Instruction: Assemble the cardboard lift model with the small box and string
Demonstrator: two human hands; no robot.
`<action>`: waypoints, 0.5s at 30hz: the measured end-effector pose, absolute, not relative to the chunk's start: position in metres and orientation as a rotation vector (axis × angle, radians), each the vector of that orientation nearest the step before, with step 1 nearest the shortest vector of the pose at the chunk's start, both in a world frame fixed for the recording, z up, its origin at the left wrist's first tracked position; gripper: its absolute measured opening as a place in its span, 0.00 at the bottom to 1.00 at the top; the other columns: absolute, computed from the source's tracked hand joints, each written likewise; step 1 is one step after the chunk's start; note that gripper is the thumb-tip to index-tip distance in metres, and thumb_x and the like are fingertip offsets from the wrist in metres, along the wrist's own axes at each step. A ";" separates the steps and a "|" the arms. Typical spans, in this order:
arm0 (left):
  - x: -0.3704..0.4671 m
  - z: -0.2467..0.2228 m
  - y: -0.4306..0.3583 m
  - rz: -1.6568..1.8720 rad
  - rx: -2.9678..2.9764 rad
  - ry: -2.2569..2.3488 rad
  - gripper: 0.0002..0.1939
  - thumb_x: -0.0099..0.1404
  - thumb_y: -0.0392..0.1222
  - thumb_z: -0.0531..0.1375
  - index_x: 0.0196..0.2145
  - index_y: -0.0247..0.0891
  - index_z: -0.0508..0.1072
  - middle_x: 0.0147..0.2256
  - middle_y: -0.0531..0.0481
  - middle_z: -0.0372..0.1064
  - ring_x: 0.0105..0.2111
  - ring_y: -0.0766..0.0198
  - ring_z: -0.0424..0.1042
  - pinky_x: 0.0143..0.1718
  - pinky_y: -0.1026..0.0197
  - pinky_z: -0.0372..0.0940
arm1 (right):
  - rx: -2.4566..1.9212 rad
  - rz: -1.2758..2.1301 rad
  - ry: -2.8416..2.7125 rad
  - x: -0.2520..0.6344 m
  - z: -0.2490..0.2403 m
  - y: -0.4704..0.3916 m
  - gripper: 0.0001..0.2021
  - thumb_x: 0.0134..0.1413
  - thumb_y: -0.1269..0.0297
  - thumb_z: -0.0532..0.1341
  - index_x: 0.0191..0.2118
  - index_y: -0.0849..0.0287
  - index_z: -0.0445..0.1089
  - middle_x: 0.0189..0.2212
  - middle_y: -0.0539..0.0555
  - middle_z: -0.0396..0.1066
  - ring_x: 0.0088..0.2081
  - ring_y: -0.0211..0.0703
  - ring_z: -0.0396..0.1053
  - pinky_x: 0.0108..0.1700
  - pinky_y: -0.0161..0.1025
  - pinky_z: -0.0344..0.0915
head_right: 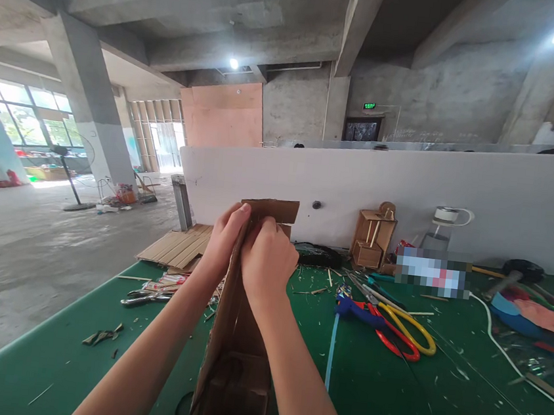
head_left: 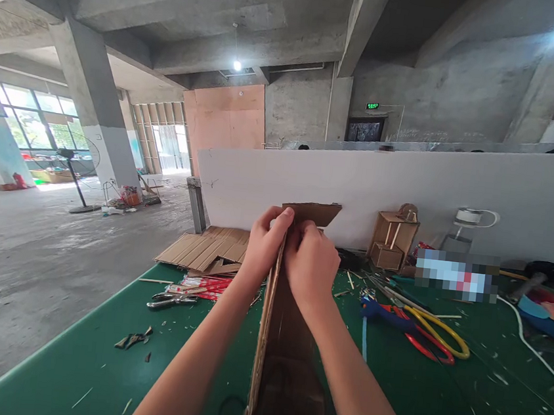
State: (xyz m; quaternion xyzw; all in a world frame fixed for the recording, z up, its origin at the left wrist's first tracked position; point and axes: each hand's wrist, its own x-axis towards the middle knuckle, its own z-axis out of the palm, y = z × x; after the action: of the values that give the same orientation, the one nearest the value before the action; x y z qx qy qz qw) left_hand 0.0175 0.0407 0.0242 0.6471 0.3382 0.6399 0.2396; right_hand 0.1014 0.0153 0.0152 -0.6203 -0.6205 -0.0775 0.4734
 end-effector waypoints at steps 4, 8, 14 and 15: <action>0.018 0.025 0.039 1.764 1.772 0.915 0.15 0.64 0.49 0.53 0.24 0.38 0.61 0.22 0.57 0.52 0.25 0.69 0.53 0.28 0.65 0.52 | -1.504 -0.188 -1.520 0.101 0.016 0.015 0.11 0.62 0.64 0.50 0.34 0.59 0.68 0.29 0.56 0.74 0.29 0.45 0.71 0.27 0.38 0.47; 0.018 0.026 0.037 1.763 1.784 0.911 0.16 0.64 0.50 0.53 0.23 0.38 0.60 0.22 0.58 0.50 0.24 0.69 0.51 0.27 0.65 0.51 | -1.492 -0.180 -1.506 0.101 0.016 0.014 0.11 0.62 0.63 0.50 0.34 0.59 0.67 0.28 0.56 0.74 0.28 0.45 0.70 0.26 0.38 0.45; 0.018 0.025 0.035 1.788 1.807 0.884 0.17 0.64 0.50 0.53 0.23 0.38 0.59 0.22 0.58 0.48 0.24 0.69 0.49 0.26 0.65 0.50 | -1.453 -0.163 -1.486 0.101 0.016 0.013 0.11 0.62 0.64 0.50 0.34 0.60 0.68 0.28 0.56 0.74 0.29 0.45 0.71 0.27 0.38 0.46; 0.018 0.025 0.034 1.791 1.809 0.879 0.17 0.64 0.50 0.53 0.23 0.38 0.59 0.22 0.57 0.47 0.24 0.69 0.48 0.26 0.65 0.49 | -1.442 -0.159 -1.481 0.101 0.017 0.013 0.11 0.62 0.64 0.50 0.34 0.60 0.68 0.28 0.56 0.74 0.29 0.45 0.71 0.27 0.38 0.46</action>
State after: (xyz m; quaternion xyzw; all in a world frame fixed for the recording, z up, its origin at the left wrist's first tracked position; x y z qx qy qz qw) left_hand 0.0182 0.0341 0.0248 0.6550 0.3182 0.6484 0.2222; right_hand 0.1010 0.0134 0.0166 -0.5986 -0.6150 -0.0659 0.5091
